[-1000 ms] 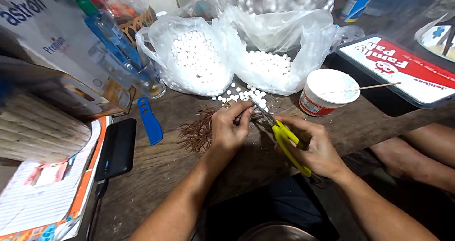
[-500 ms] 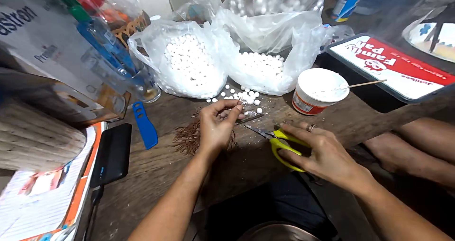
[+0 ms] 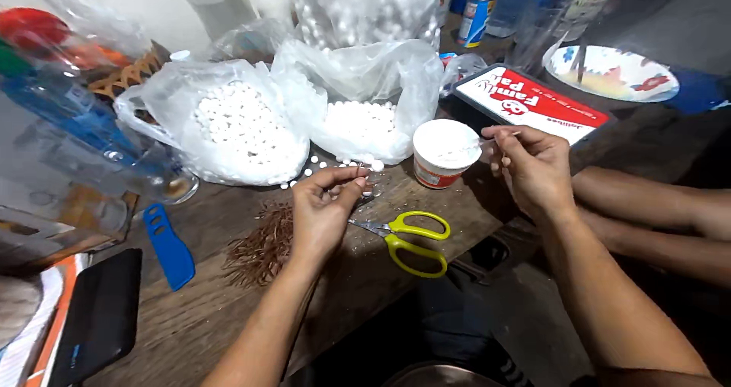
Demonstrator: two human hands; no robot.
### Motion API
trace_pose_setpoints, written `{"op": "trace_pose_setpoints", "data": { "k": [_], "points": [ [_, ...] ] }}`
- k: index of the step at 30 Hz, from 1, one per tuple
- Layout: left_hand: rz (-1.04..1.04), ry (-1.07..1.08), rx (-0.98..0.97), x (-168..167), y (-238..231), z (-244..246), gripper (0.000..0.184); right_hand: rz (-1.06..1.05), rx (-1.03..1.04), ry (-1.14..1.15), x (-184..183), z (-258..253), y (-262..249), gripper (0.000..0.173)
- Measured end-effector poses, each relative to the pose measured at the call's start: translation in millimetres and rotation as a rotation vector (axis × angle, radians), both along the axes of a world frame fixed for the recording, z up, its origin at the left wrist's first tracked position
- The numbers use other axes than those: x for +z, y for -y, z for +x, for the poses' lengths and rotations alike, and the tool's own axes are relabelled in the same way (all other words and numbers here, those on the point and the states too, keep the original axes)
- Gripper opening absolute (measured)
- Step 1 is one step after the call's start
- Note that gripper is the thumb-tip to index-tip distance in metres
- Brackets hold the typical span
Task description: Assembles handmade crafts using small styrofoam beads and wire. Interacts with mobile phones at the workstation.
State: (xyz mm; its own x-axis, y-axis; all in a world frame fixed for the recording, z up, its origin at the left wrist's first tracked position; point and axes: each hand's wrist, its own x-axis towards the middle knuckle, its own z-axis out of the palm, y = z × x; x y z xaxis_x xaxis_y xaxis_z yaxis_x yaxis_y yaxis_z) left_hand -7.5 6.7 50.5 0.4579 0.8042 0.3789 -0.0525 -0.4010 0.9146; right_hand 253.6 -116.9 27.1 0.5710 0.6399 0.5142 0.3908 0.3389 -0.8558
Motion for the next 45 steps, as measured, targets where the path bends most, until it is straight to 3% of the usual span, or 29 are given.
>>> {"op": "trace_pose_setpoints", "data": {
  "k": [5,10,16,45],
  "points": [
    [0.016,0.011,-0.037,4,5,25,0.012,0.127,-0.040,0.249,21,11,21,0.019],
    [0.141,-0.010,-0.075,5,3,46,0.012,0.204,-0.089,-0.082,27,16,28,0.033],
    [0.214,-0.043,-0.065,-1,10,55,0.011,0.256,0.060,-0.409,26,1,30,0.044],
    [0.226,-0.010,-0.087,-3,12,51,0.011,0.219,0.093,-0.477,23,-12,23,0.044]
  ]
}}
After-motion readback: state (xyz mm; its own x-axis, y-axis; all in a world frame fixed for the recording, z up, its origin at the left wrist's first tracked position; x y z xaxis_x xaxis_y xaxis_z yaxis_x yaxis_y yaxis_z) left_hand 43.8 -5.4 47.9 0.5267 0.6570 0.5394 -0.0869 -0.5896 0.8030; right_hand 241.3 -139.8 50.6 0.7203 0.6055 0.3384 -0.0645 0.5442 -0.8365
